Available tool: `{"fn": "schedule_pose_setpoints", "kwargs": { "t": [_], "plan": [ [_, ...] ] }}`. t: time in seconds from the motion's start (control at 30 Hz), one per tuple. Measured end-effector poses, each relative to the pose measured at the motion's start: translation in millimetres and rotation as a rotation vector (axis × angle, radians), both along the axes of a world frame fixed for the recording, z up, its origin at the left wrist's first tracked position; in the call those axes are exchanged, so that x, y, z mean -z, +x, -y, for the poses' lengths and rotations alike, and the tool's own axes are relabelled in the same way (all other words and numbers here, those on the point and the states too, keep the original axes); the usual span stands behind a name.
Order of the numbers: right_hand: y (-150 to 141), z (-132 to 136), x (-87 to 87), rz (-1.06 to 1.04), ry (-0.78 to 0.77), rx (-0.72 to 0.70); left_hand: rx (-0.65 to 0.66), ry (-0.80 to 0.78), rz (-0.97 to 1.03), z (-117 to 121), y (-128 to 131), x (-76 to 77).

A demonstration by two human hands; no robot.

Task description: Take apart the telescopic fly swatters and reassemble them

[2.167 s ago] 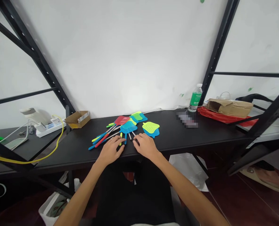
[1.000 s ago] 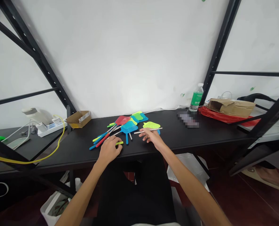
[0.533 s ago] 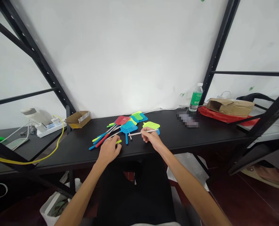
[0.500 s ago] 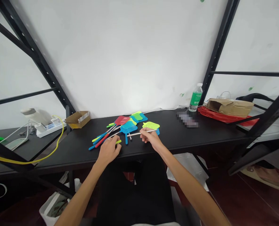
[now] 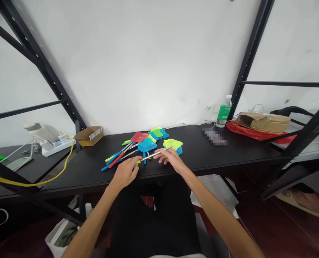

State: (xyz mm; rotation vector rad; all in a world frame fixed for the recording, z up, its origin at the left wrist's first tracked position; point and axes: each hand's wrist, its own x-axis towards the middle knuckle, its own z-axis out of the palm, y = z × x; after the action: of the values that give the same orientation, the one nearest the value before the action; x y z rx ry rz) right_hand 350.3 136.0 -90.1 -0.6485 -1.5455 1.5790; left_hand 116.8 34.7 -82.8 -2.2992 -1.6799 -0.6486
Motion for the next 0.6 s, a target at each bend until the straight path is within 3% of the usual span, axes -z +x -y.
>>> {"fn": "schedule_pose_setpoints", "kwargs": {
  "t": [0.17,0.6],
  "plan": [
    [0.9,0.7,0.8,0.007,0.023,-0.016,0.044,-0.018,0.051,-0.1,-1.4,1.2],
    [1.1,-3.8,5.0,0.021,0.086,-0.086,0.01,0.021,0.053,-0.3,-4.3,4.6]
  ]
}}
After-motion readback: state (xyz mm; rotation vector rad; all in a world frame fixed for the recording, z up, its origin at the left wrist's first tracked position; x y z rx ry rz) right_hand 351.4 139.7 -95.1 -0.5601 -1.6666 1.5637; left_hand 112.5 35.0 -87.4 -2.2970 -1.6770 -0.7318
